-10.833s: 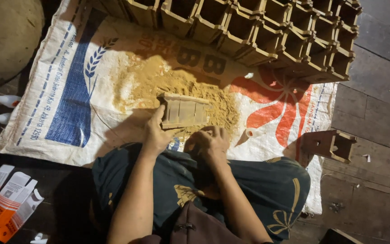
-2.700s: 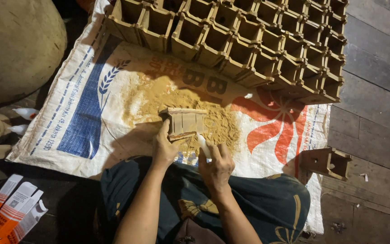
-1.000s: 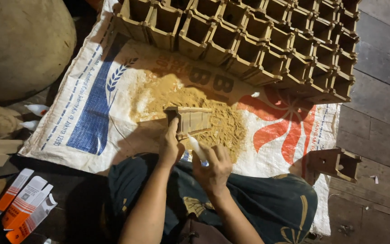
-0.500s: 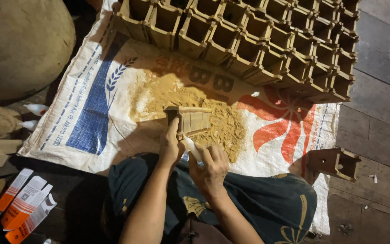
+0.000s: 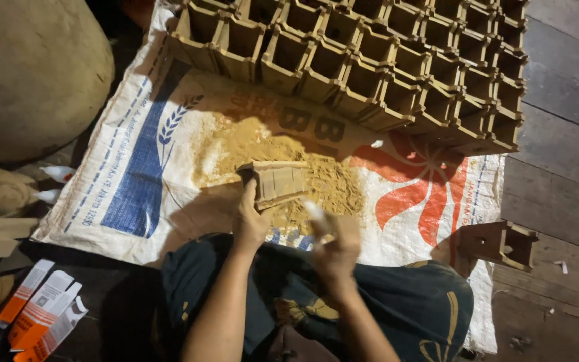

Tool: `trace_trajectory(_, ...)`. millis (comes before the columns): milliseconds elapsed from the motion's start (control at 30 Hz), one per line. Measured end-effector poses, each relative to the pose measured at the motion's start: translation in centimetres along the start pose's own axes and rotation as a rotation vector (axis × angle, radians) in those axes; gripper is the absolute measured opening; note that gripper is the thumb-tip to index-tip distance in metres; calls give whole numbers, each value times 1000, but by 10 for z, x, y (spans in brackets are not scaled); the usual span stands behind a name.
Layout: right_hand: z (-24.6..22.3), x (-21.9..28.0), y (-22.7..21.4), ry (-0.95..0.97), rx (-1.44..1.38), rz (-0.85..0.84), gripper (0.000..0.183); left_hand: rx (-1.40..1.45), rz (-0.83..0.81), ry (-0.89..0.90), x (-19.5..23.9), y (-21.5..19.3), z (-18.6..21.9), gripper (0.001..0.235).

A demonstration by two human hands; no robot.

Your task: Assembling small wooden boxes by applying glue to slats and joining them together.

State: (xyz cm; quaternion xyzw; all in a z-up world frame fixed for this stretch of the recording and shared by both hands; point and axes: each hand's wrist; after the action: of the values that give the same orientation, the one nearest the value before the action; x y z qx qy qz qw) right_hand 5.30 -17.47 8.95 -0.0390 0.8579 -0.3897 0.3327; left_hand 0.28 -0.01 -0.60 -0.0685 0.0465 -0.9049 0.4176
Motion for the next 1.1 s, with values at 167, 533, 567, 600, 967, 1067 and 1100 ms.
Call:
trace_trajectory(167, 88, -4, -1, 432, -197, 29, 28, 415, 212, -140, -2, -2, 49, 72)
trace_trajectory(533, 253, 28, 42, 841, 195, 134, 32, 1305, 386, -589, -24, -40, 24, 51)
trace_trajectory(567, 260, 31, 45, 855, 183, 158, 32, 1342, 372, -594, -21, -41, 35, 51)
trace_trajectory(600, 267, 34, 49, 868, 172, 183, 32, 1379, 358, -600, -19, -42, 47, 51)
trace_trajectory(967, 127, 19, 11, 209, 23, 217, 42, 1139, 72, -651, 1, -26, 12, 49)
trace_trajectory(1067, 67, -14, 3, 56, -257, -103, 59, 1086, -12, -691, 16, -22, 30, 50)
trace_trajectory(1100, 46, -28, -2, -53, -305, -247, 77, 1078, -38, -716, 25, -21, 45, 48)
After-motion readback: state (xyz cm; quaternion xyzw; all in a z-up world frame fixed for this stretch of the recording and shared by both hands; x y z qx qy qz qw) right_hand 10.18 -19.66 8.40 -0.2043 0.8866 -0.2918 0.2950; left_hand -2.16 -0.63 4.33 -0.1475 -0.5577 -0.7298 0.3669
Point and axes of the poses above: each hand's wrist, its own x-axis away from the middle knuckle, its own y-axis out of the palm, z = x × y, and after that the axes turned 10 degrees about x, right-handed
